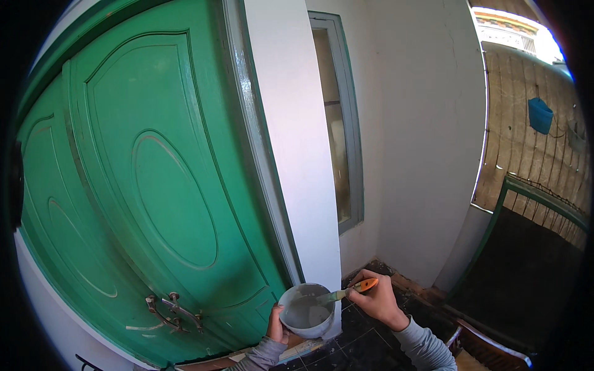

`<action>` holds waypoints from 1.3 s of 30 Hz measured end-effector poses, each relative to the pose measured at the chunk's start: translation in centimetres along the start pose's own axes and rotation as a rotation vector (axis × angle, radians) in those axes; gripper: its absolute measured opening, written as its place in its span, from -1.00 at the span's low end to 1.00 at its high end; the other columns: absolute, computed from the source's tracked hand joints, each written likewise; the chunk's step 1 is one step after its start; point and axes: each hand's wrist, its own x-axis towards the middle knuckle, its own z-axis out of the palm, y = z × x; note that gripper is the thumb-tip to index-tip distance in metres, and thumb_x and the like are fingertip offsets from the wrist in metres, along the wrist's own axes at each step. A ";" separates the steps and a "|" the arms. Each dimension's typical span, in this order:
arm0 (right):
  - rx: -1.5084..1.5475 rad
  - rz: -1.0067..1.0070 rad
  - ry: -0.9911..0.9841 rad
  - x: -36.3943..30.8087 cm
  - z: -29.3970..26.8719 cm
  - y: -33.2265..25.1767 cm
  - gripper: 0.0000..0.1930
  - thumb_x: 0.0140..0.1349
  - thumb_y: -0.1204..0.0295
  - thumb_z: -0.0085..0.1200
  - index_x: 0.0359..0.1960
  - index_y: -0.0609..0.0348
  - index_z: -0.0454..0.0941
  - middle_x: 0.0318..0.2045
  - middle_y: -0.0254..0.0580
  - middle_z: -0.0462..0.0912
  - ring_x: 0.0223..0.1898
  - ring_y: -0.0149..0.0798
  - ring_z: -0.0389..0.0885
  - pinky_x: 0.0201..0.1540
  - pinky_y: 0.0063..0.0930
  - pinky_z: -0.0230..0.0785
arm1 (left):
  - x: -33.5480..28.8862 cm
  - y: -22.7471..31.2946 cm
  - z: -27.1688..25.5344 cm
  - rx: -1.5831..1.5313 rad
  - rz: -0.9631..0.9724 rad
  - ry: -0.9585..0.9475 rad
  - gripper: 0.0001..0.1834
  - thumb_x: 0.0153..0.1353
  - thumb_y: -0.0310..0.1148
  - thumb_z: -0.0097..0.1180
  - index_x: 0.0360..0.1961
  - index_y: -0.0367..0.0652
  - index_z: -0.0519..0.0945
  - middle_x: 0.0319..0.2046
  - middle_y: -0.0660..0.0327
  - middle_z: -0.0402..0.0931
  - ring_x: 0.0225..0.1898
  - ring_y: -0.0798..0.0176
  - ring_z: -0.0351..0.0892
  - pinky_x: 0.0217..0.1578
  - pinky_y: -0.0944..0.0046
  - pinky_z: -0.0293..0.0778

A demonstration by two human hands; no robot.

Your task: The person paints the white trim of a green door frame with a paint brush, dipping the brush into a paint bucket.

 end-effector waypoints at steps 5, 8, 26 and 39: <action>-0.180 -0.064 0.003 0.3 0.3 -1.3 -0.78 -0.04 0.42 0.30 -0.43 0.30 0.57 -0.55 -0.13 0.64 -0.51 -0.30 0.63 -0.37 -0.49 0.46 | 0.5 0.0 -0.5 -0.018 0.037 -0.003 -0.52 0.24 -0.10 -0.07 0.06 -0.21 0.35 -0.15 0.12 0.48 -0.16 0.20 0.58 -0.19 0.19 0.57; -0.179 -0.061 -0.008 0.3 0.4 -1.9 -0.78 -0.05 0.41 0.30 -0.43 0.27 0.57 -0.54 -0.12 0.65 -0.50 -0.26 0.64 -0.36 -0.47 0.47 | 1.2 -0.4 -1.3 -0.040 0.031 -0.016 -0.53 0.24 -0.11 -0.06 0.05 -0.21 0.37 -0.13 0.12 0.48 -0.12 0.21 0.55 -0.15 0.21 0.54; -0.019 -0.023 -0.009 1.5 1.9 -2.7 -0.81 -0.10 0.42 0.31 -0.48 0.19 0.56 -0.54 -0.14 0.64 -0.49 -0.11 0.65 -0.37 -0.39 0.47 | 1.7 1.8 -2.1 0.096 0.059 0.021 -0.37 0.16 0.12 -0.06 0.17 0.01 0.32 -0.03 0.15 0.51 -0.09 0.15 0.62 -0.33 0.03 0.67; -0.128 -0.088 -0.002 2.8 3.4 -3.6 -0.82 -0.08 0.46 0.30 -0.49 0.28 0.56 -0.56 -0.18 0.64 -0.52 -0.37 0.62 -0.38 -0.53 0.46 | 1.9 4.9 -2.4 0.069 0.070 0.055 -0.52 0.19 0.01 -0.06 0.02 -0.07 0.38 -0.17 0.19 0.48 -0.27 0.26 0.61 -0.50 0.26 0.59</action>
